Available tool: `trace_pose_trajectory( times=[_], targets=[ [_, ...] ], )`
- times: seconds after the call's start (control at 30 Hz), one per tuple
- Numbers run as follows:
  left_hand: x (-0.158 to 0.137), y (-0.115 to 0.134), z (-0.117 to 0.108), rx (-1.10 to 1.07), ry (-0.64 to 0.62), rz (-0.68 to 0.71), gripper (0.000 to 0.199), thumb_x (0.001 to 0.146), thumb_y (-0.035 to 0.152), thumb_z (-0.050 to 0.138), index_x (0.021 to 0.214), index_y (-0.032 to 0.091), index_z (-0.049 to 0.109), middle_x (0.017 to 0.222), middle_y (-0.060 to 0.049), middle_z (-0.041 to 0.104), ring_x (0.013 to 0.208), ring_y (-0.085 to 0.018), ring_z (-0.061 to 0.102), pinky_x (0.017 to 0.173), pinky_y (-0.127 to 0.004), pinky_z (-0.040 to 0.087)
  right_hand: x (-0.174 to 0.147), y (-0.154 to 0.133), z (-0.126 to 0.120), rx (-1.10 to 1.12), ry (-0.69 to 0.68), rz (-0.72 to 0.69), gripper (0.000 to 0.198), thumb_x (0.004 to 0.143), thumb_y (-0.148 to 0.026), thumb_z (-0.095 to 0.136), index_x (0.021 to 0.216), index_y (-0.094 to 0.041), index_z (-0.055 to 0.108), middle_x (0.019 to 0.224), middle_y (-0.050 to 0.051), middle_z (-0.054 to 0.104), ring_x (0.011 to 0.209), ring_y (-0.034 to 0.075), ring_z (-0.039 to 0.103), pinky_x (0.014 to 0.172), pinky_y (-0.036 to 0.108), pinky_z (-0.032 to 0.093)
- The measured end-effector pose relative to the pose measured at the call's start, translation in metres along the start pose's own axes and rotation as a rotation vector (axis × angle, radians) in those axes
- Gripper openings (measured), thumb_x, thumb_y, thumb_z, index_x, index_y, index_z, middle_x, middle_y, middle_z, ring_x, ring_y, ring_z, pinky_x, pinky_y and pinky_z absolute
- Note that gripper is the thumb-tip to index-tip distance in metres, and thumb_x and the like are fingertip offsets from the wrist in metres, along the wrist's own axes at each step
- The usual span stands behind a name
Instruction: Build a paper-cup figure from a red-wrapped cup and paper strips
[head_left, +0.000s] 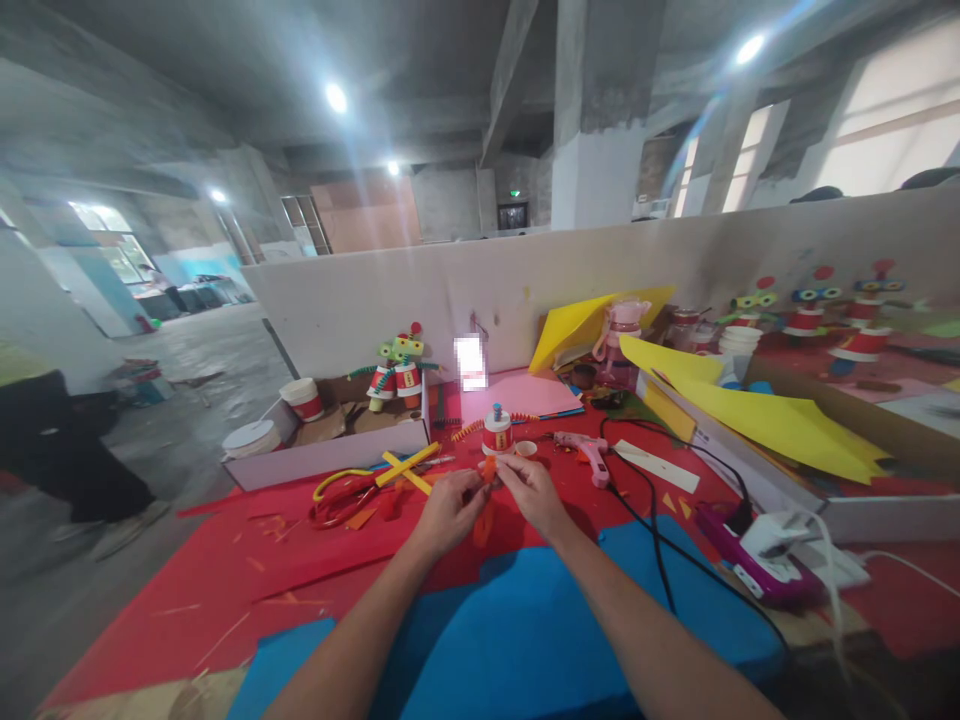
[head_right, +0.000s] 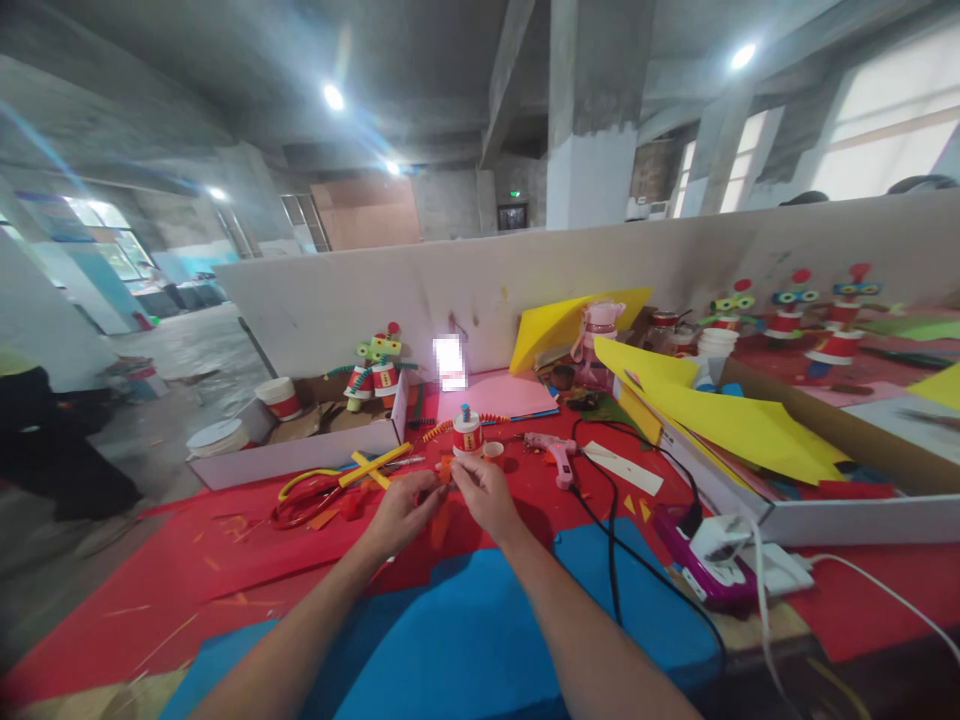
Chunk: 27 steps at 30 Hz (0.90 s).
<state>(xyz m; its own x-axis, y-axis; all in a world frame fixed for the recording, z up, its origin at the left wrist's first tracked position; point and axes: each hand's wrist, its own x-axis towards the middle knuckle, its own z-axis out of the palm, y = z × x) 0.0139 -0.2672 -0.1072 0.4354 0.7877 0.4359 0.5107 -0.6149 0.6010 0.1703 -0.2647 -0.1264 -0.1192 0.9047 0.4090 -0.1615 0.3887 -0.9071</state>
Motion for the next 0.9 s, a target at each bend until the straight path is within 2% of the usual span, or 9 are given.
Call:
trace_pose_trajectory(
  times=[0.1,0.2,0.33,0.47,0.57,0.77,0.9],
  targets=[
    [-0.001,0.002,-0.002,-0.037,-0.015,-0.061,0.032,0.086,0.031,0.047,0.057,0.018,0.043,0.054,0.003,0.045,0.052,-0.01,0.039,0.052,-0.023,0.027,-0.002,-0.003,0.0,-0.023,-0.026,-0.025,0.033,0.087,-0.047,0.053,0.093,-0.022,0.074,0.086,0.005,0.071,0.081,0.019,0.064,0.076,0.03,0.051],
    [-0.001,0.003,-0.002,-0.058,-0.027,-0.096,0.028,0.085,0.031,0.049,0.06,0.017,0.049,0.055,0.002,0.048,0.053,-0.011,0.04,0.052,-0.023,0.028,-0.004,-0.008,0.0,-0.066,-0.025,-0.049,0.03,0.083,-0.046,0.061,0.097,-0.023,0.073,0.098,0.005,0.07,0.093,0.021,0.064,0.083,0.031,0.05],
    [-0.002,0.0,-0.001,-0.065,-0.039,-0.104,0.029,0.084,0.031,0.048,0.059,0.017,0.048,0.055,0.002,0.046,0.054,-0.011,0.04,0.053,-0.023,0.029,-0.004,-0.01,-0.002,-0.063,-0.071,-0.04,0.037,0.088,-0.051,0.053,0.102,-0.022,0.072,0.103,0.006,0.069,0.094,0.021,0.063,0.079,0.031,0.051],
    [-0.002,-0.003,0.0,-0.08,-0.037,-0.099,0.03,0.085,0.033,0.047,0.06,0.016,0.049,0.056,0.002,0.046,0.055,-0.011,0.04,0.053,-0.023,0.03,-0.002,-0.004,-0.006,-0.144,-0.108,-0.077,0.037,0.08,-0.045,0.067,0.109,-0.023,0.07,0.107,0.007,0.068,0.097,0.021,0.062,0.084,0.032,0.05],
    [-0.002,-0.001,-0.001,-0.116,-0.04,-0.073,0.032,0.086,0.035,0.048,0.062,0.016,0.053,0.058,0.001,0.05,0.057,-0.012,0.043,0.055,-0.023,0.033,0.001,0.001,-0.007,-0.172,-0.083,-0.109,0.029,0.08,-0.041,0.066,0.103,-0.024,0.072,0.102,0.005,0.069,0.096,0.02,0.062,0.088,0.033,0.048],
    [-0.002,0.004,-0.002,-0.205,-0.071,-0.059,0.032,0.087,0.036,0.051,0.064,0.015,0.06,0.063,-0.001,0.058,0.061,-0.013,0.049,0.059,-0.023,0.038,0.002,-0.002,-0.003,0.012,-0.088,0.018,0.029,0.075,-0.049,0.068,0.077,-0.02,0.072,0.073,0.0,0.065,0.069,0.014,0.058,0.066,0.026,0.049],
    [-0.001,0.005,-0.002,-0.221,-0.085,-0.056,0.033,0.087,0.037,0.051,0.065,0.015,0.06,0.063,-0.001,0.058,0.062,-0.013,0.049,0.06,-0.024,0.038,0.002,-0.007,-0.002,0.084,-0.081,0.077,0.031,0.07,-0.051,0.072,0.069,-0.02,0.068,0.063,-0.003,0.06,0.061,0.013,0.055,0.061,0.025,0.046]
  ],
)
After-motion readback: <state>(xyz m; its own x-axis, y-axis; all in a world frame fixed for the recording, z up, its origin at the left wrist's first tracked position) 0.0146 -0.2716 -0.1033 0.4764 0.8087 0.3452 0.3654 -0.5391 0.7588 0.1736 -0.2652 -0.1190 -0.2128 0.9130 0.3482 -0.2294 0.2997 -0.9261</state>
